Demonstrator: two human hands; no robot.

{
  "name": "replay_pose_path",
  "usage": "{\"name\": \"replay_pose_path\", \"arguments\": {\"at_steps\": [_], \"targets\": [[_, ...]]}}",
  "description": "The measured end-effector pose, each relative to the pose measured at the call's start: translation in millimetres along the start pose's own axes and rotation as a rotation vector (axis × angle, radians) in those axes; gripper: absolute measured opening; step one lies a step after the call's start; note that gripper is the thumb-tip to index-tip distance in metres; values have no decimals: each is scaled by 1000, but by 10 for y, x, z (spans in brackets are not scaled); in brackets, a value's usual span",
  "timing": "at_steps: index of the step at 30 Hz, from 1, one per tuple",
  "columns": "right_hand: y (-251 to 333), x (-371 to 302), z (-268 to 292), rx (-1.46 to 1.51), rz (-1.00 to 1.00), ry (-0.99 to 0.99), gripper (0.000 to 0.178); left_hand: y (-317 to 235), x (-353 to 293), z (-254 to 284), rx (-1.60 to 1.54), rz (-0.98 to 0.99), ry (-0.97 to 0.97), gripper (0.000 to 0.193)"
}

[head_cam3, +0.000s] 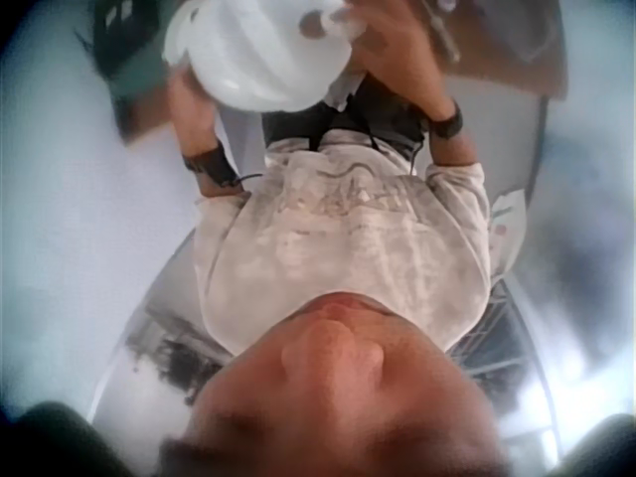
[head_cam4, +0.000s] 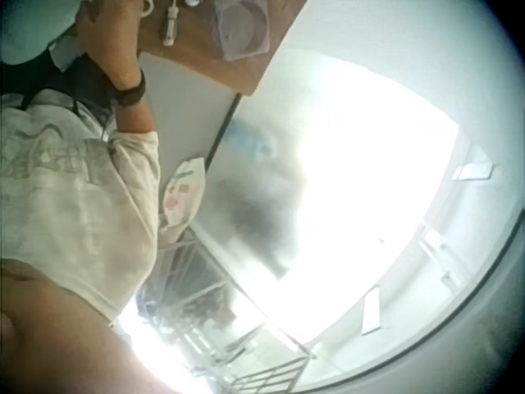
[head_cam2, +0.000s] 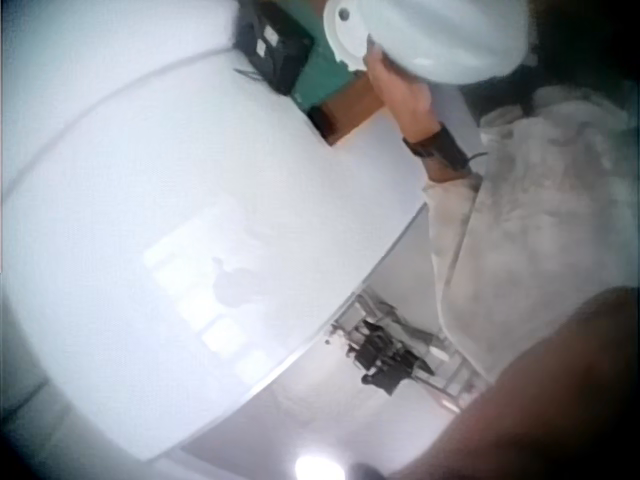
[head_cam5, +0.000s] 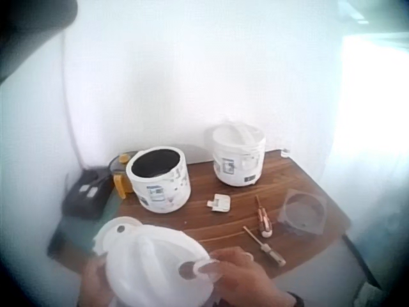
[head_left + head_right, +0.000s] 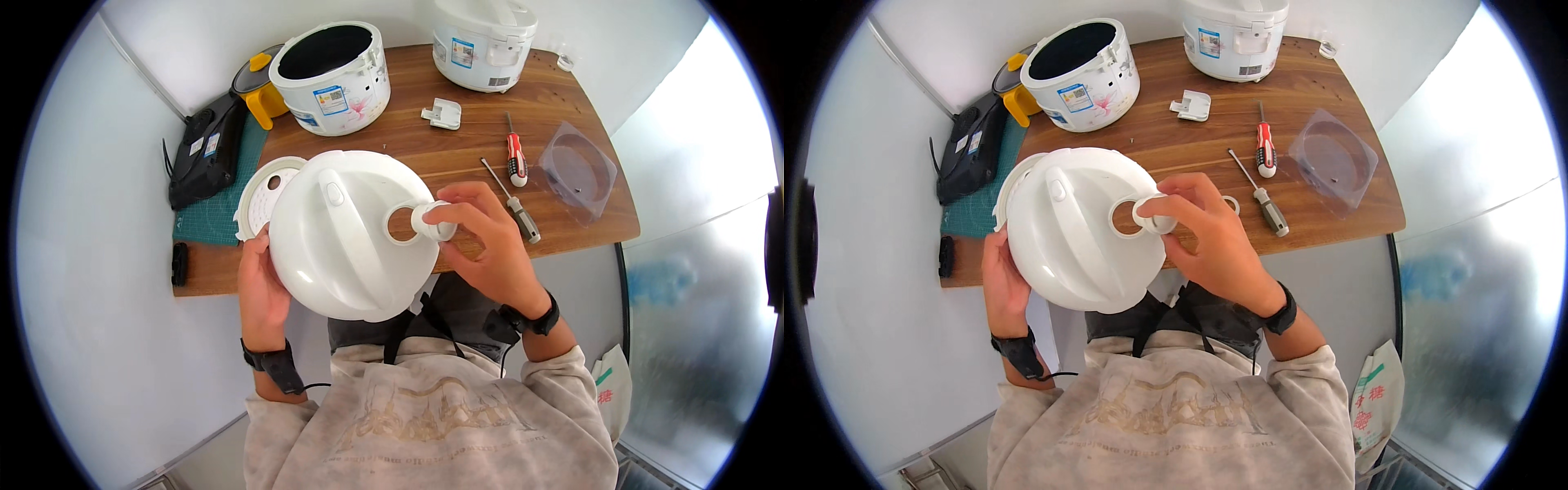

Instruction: The person uses a screwdriver to remove screws from a white plastic lid and then reattaches small plastic components to the lid. They handle the lid, screws, and small plastic parts on a wooden table.

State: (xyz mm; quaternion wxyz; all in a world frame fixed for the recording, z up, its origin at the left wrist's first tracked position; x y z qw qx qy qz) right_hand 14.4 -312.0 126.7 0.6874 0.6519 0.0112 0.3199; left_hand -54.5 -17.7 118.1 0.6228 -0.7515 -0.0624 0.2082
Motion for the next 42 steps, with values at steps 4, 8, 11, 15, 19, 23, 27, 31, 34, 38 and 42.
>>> {"name": "replay_pose_path", "arguments": {"at_steps": [4,8,11,15,19,23,27,31,34,38,42], "targets": [[7,3,6,-4,26,16,38,-2,13,2,-17,17,36,49],[-28,9,-6,92,41,-62,34,23,48,-5,-10,20,10,50],[26,24,-56,126,41,-110,30,30,62,16,0,16,36,48],[58,57,-122,-22,67,-136,27,49,46,-29,-21,12,12,45],[-118,91,-209,-86,3,-266,28,52,4,-31,-25,2,12,49],[-187,161,-235,-141,-86,-301,34,88,-31,-8,-18,-42,47,51],[-226,181,-268,-214,-78,-310,38,77,-94,-26,20,-79,96,50],[-286,175,-322,-403,26,-326,42,18,-170,-165,27,-78,59,41],[-322,157,-356,-563,109,-315,42,8,-188,-183,31,-91,34,38],[-308,156,-338,-700,175,-325,39,19,-182,-187,15,-69,19,39],[-315,102,-268,-447,34,-314,34,66,-132,-146,-10,-41,27,44]]}}
Point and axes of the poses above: each hand's wrist, its own x-axis towards the middle knuckle, its own z-axis out of the back of the hand, y = z × x, the point moved 1 cm from there along x, towards the middle knuckle, and after that the axes turned 15 degrees about x, right-handed, at the moved point
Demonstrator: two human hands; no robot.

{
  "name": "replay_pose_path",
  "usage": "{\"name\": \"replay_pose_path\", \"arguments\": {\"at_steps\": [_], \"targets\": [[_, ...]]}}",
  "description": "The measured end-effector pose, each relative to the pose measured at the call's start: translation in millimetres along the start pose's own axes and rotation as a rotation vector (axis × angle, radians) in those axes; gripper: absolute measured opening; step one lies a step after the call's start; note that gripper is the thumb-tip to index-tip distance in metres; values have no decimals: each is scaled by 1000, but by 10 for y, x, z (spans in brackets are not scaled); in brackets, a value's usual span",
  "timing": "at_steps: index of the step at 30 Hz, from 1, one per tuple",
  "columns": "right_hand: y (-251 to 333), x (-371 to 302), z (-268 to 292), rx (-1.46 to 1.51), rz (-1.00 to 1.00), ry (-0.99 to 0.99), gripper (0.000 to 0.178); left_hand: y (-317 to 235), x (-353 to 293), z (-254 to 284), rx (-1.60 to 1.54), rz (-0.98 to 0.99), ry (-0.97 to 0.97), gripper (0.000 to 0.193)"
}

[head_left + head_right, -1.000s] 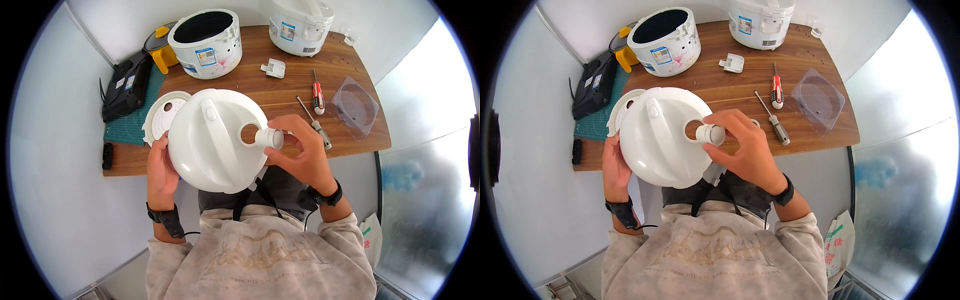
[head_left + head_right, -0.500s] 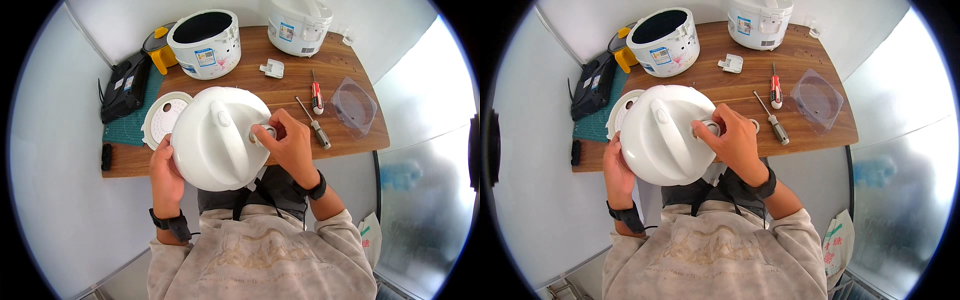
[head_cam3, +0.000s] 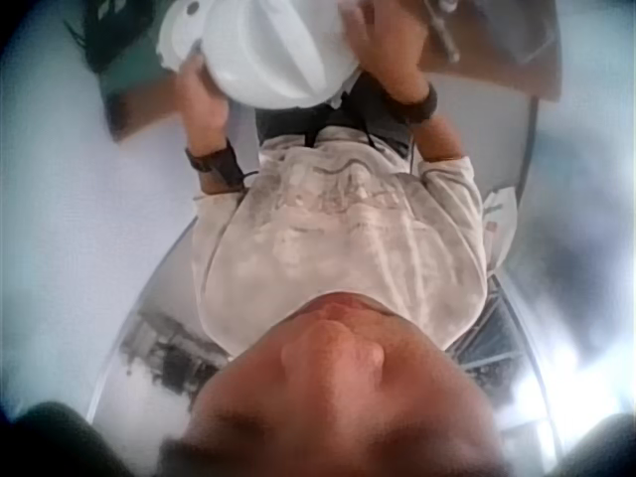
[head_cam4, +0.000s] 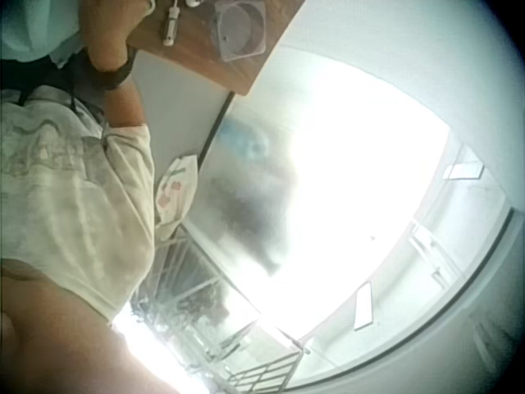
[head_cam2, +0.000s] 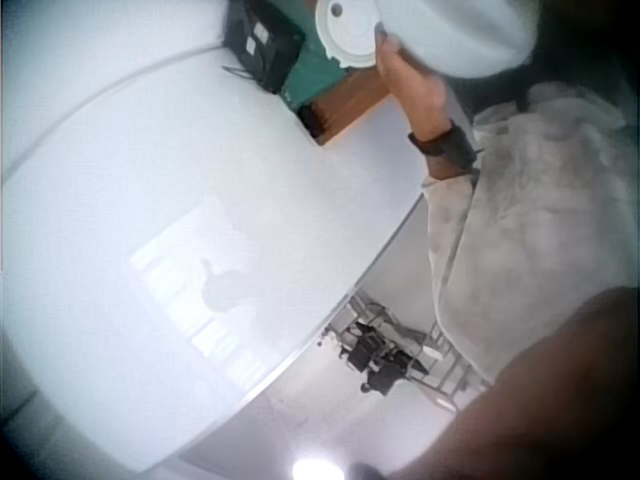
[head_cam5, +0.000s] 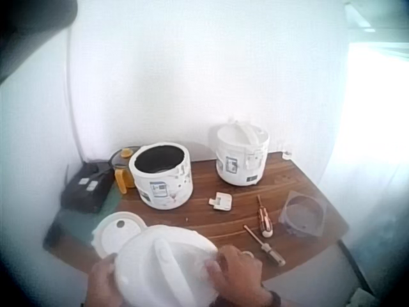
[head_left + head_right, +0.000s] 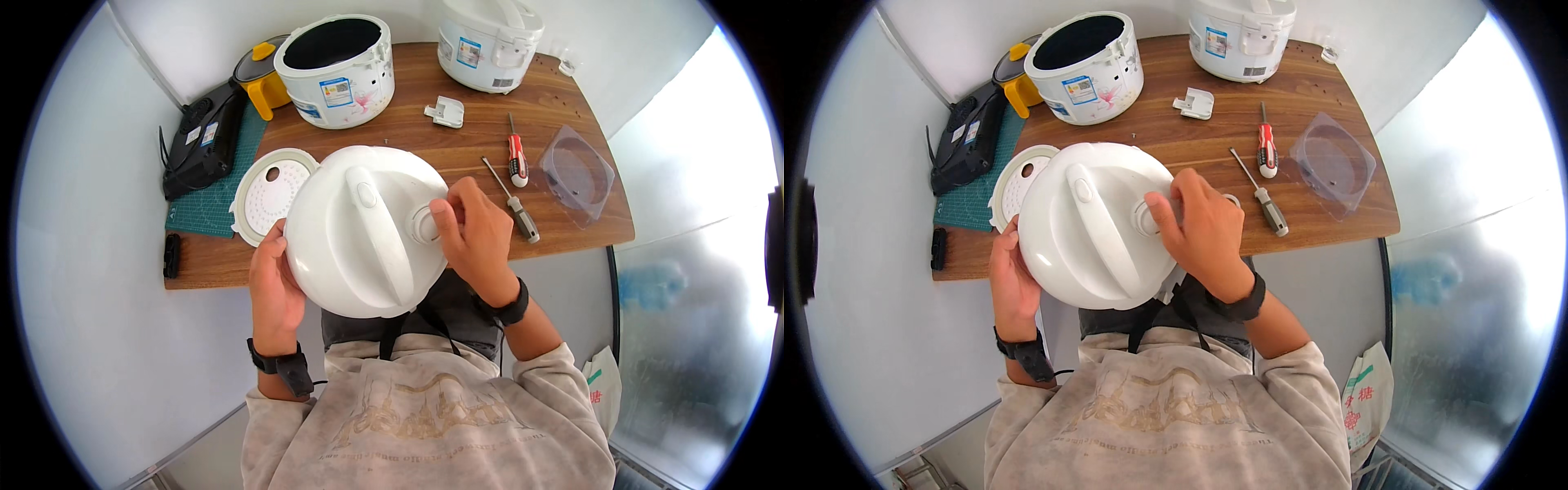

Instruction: The person uses a screwdriver to remove screws from a white plastic lid and then reattaches small plastic components to the lid. They handle the lid, screws, and small plastic parts on a wooden table.

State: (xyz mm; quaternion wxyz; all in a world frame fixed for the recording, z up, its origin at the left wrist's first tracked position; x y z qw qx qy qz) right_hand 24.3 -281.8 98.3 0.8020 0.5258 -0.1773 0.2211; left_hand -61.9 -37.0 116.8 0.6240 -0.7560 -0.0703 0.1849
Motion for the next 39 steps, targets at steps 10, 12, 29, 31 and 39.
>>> {"name": "replay_pose_path", "arguments": {"at_steps": [10,12,29,31,39], "targets": [[196,-67,214,-55,224,129,41,95,125,123,-34,50,11,51],[150,-81,184,-96,263,148,40,97,133,120,-34,39,22,51],[2,-52,225,677,-268,205,63,28,129,28,-55,92,-56,49],[-9,-54,228,831,-393,261,68,29,134,-1,-53,92,-59,50],[-10,-55,241,907,-504,291,69,107,236,-2,-42,44,-19,47]]}}
Point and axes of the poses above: each hand's wrist, its own x-axis towards the middle knuckle, its own z-axis out of the back of the hand, y = z × x, the point moved 1 cm from there along x, towards the middle knuckle, and after that the axes turned 15 degrees about x, right-handed, at the moved point
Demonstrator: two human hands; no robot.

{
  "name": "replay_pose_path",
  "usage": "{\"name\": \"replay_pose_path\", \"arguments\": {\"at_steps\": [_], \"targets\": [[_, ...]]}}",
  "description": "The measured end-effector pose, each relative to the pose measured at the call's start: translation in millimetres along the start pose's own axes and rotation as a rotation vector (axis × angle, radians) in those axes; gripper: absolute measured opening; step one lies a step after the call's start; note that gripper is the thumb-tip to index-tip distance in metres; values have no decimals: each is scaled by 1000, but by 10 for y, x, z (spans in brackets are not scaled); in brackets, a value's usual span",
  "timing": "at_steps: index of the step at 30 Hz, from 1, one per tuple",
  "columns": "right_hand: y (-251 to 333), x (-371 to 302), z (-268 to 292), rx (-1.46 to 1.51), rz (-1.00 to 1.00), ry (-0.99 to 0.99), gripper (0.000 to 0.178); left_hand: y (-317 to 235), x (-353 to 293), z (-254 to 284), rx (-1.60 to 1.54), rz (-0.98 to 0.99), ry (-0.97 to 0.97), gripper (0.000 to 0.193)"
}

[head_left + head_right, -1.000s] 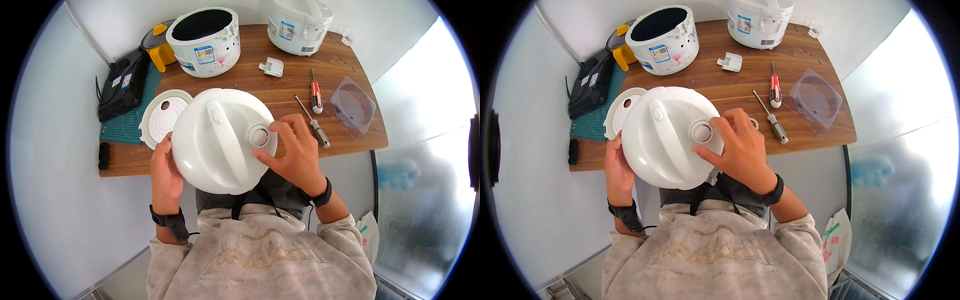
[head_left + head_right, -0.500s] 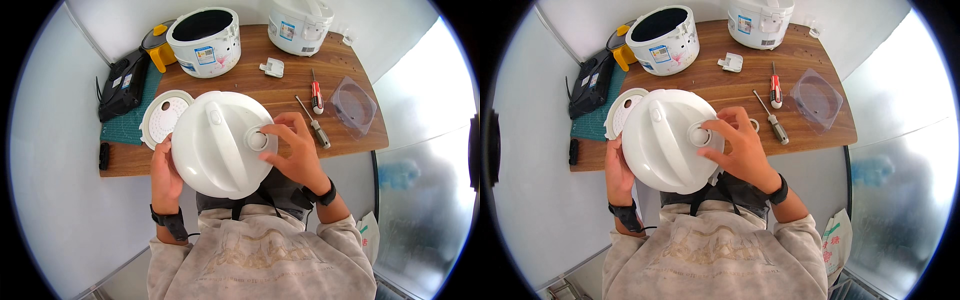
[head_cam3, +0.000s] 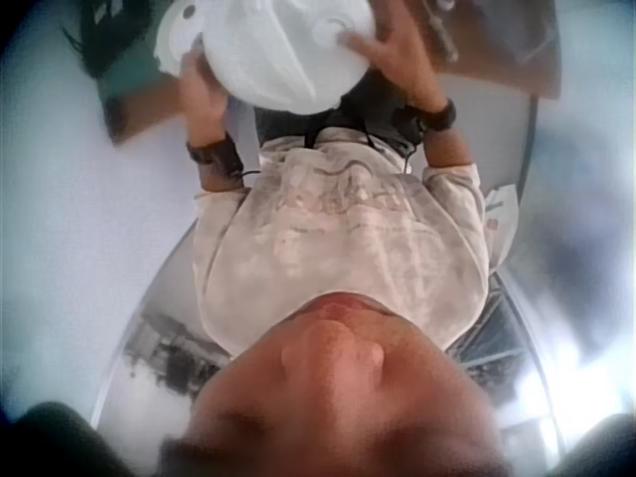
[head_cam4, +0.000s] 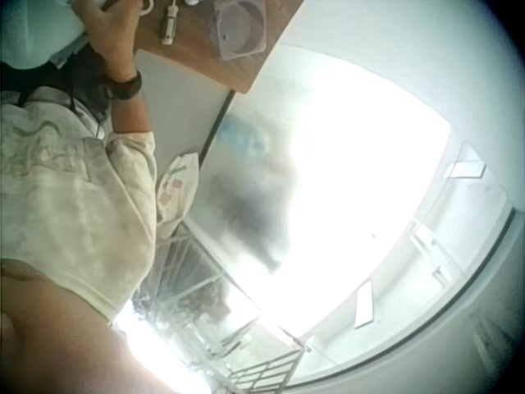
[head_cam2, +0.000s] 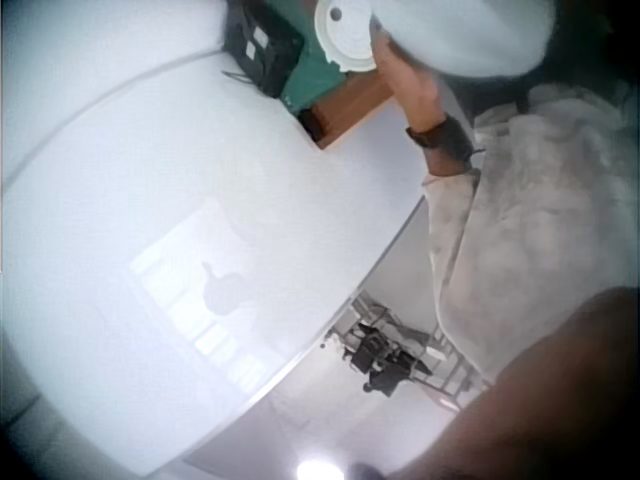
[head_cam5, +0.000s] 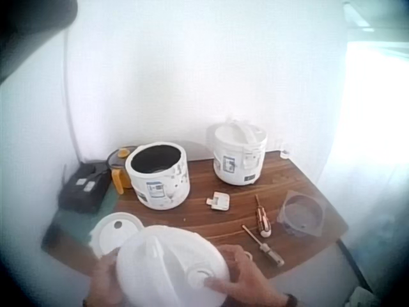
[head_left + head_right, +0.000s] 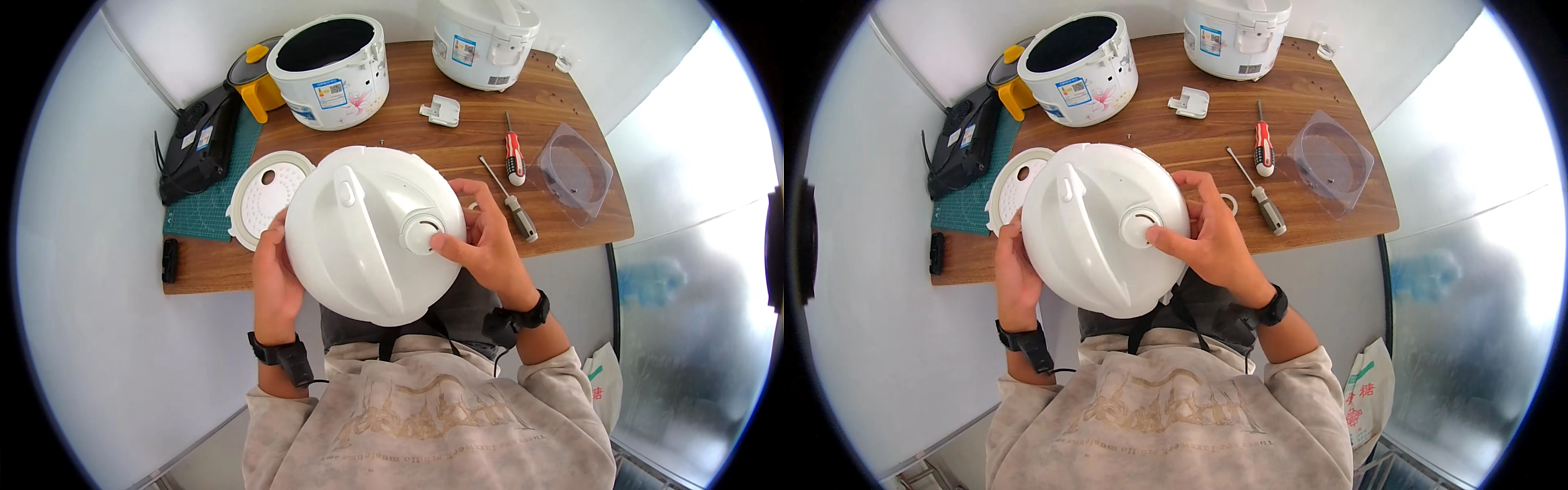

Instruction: The person uses a screwdriver to remove screws from a white plastic lid and then reattaches small plastic components to the lid. They handle the lid, screws, and small plastic parts on a wooden table.

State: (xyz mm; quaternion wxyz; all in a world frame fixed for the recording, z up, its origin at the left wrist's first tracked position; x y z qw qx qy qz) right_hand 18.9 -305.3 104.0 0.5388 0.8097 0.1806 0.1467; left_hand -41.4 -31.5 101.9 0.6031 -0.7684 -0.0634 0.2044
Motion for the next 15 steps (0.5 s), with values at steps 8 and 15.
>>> {"name": "replay_pose_path", "arguments": {"at_steps": [8,15], "targets": [[76,-123,-213,-181,238,-92,72,81,43,-102,259,-186,7,35],[61,-131,-384,-774,847,-209,65,104,-174,-168,567,-543,-2,30]]}}
Point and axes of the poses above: each hand's wrist, its own x-axis towards the middle knuckle, its own z-axis out of the back of the hand, y = z × x, the point moved 1 cm from there along x, towards the middle knuckle, and after that the axes turned 15 degrees about x, right-handed, at the moved point
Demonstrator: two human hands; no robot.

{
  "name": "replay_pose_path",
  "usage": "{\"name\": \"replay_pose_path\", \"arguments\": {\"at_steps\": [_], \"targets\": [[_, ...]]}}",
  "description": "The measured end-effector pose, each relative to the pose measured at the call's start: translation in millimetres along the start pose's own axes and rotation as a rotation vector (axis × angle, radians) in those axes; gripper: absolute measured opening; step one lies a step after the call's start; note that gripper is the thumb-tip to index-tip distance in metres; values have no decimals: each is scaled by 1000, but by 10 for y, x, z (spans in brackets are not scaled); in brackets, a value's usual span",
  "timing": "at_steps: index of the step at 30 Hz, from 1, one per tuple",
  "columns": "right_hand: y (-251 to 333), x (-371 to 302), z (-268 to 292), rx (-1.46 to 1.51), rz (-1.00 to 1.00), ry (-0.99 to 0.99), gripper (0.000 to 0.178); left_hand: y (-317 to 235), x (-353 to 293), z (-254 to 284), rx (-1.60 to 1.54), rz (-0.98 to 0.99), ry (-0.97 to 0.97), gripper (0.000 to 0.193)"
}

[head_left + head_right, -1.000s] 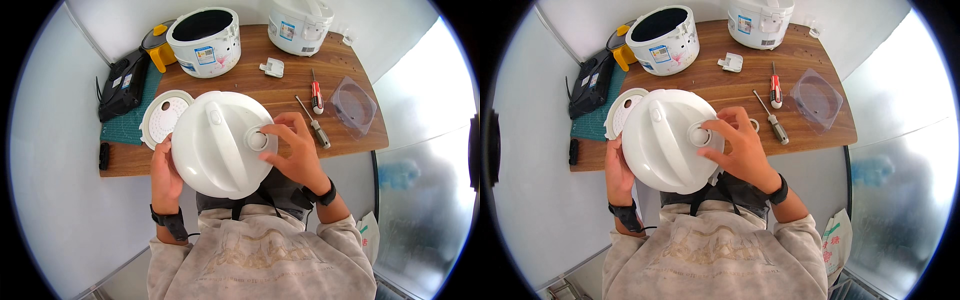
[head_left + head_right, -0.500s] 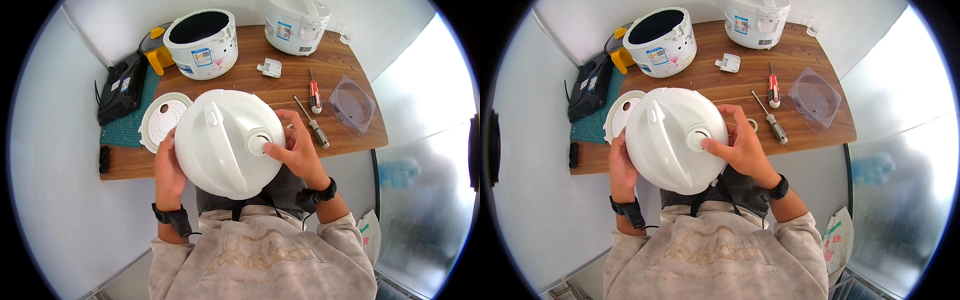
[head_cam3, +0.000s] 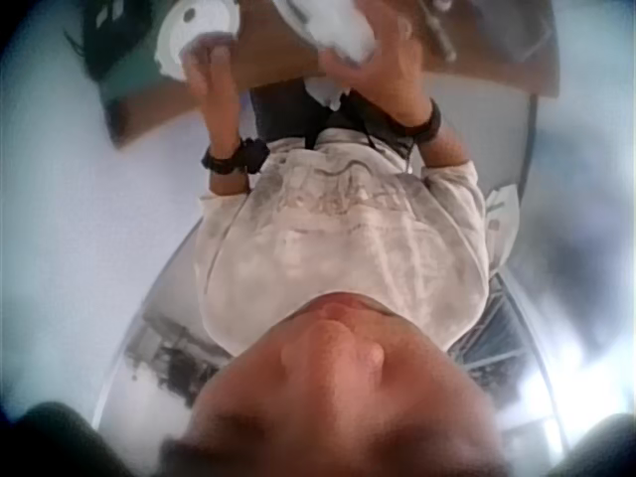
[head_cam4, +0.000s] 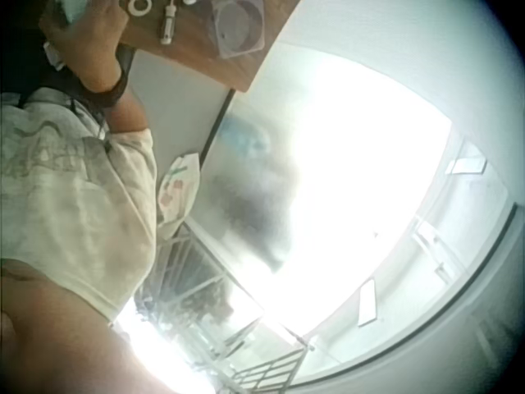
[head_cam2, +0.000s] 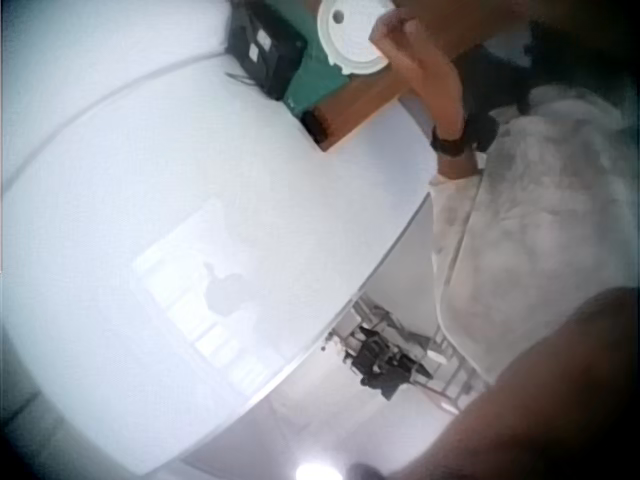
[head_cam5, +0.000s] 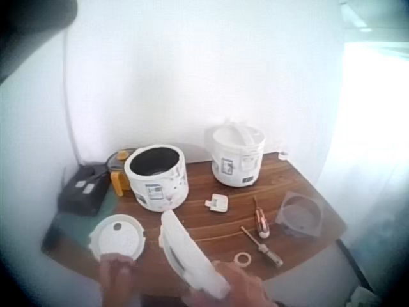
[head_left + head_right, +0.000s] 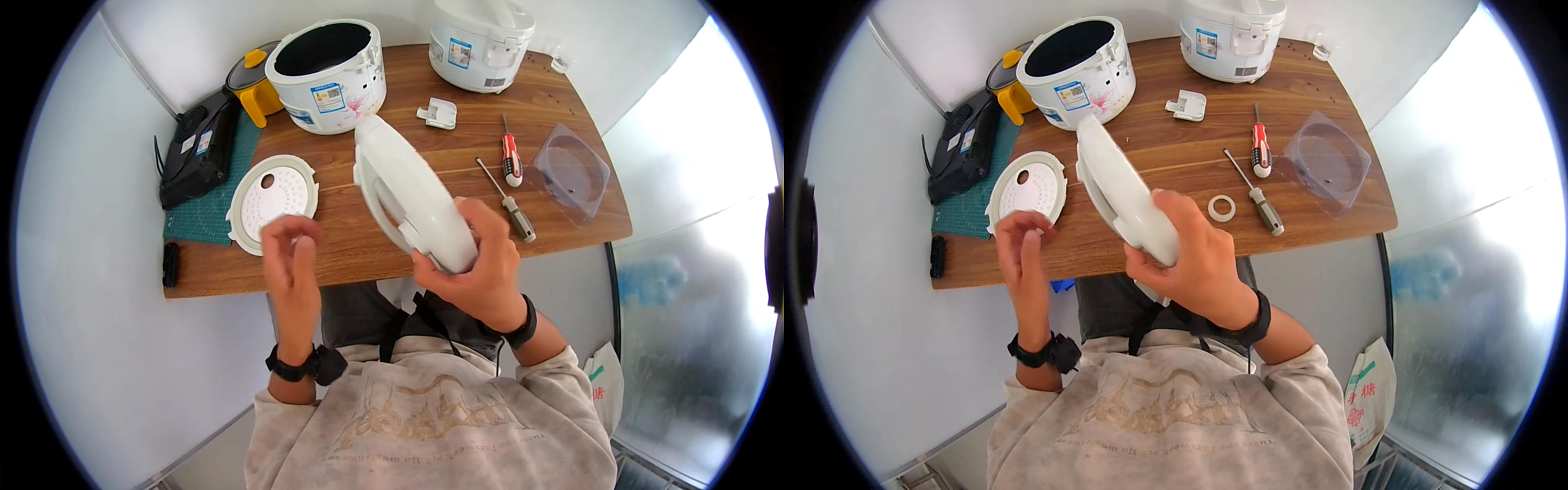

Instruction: The person uses a screwdriver to remove screws from a white plastic lid and then reattaches small plastic components to the lid. They handle the lid, screws, and small plastic parts on a wooden table.

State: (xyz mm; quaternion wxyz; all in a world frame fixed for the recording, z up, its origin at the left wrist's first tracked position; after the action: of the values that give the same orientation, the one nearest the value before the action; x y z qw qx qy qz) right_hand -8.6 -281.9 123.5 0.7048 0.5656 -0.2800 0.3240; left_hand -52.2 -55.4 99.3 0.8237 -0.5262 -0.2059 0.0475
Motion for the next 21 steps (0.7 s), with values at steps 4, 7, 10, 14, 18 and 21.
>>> {"name": "replay_pose_path", "arguments": {"at_steps": [4,7,10,14,18,21], "targets": [[-91,-28,-98,-217,264,291,59,-329,-150,-105,-406,210,398,38],[-9,-14,-126,-382,430,382,53,-270,-155,-155,-471,257,391,57],[-42,-95,-209,-429,527,457,55,-216,-198,-169,-439,312,322,64],[-89,-115,-256,-448,541,518,58,-115,-126,-164,-530,459,329,59],[-108,-103,-298,-429,455,564,58,108,-98,-211,-582,545,298,52],[-156,-94,-306,-341,380,553,57,280,-58,-226,-672,532,263,51]]}}
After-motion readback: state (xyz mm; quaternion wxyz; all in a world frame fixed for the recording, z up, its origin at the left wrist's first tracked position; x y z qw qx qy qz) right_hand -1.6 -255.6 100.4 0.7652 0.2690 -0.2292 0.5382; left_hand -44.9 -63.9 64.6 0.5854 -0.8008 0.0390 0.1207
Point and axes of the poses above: each hand's wrist, its own x-axis towards the middle knuckle, its own z-axis out of the back of the hand, y = z × x, the point moved 1 cm from there along x, towards the middle knuckle, and after that the axes turned 15 degrees about x, right-handed, at the moved point
